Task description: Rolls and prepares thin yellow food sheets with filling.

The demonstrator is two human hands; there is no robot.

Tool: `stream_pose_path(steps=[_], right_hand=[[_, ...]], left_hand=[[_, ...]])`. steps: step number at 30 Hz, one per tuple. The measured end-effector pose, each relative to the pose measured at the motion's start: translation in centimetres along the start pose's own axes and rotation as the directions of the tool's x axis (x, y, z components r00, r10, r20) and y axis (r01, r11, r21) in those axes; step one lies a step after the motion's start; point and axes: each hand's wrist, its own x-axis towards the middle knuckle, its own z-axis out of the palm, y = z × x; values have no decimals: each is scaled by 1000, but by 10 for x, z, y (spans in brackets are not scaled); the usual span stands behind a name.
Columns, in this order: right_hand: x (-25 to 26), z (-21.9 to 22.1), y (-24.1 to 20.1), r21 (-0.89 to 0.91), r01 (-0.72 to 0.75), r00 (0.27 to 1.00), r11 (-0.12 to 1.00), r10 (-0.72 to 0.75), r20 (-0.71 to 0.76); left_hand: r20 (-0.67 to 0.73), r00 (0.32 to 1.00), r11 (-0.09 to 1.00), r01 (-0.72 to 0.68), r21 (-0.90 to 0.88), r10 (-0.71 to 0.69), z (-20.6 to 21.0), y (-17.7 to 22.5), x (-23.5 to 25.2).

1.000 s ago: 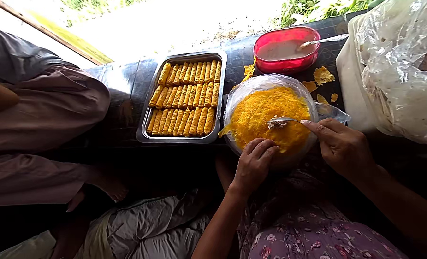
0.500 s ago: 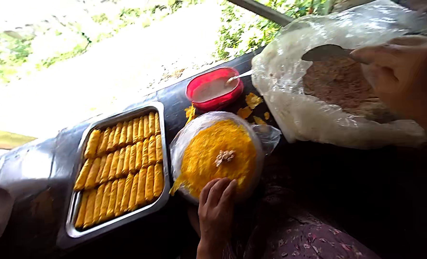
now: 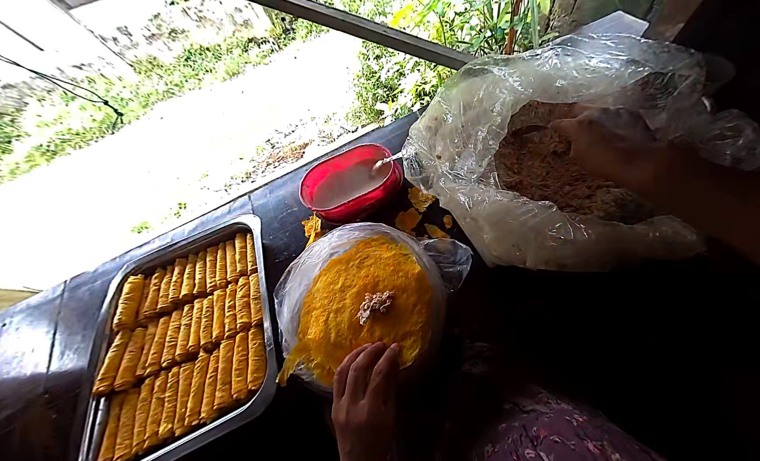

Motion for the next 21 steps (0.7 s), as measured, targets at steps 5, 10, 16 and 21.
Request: stream_pose_path(steps=[5,10,16,21], right_hand=[[-11,2,4,-33,32,999,999,-32,17],[-25,2,8,-29,30,999,999,-30,-11],[-58,-11,23,106,105,974,989,-80,-214],[-124,-28,-15,188,362,869,913,-257,-423]], left_hand=[[-6,1000,1000,0,-6,0,1,0,0],[-5,1000,1000,3,-14,-3,0,-1,-2],[-7,1000,1000,-10,-18,10,0,-2,-1],[-13,1000,999,24,-49,-25,-1,1,2]])
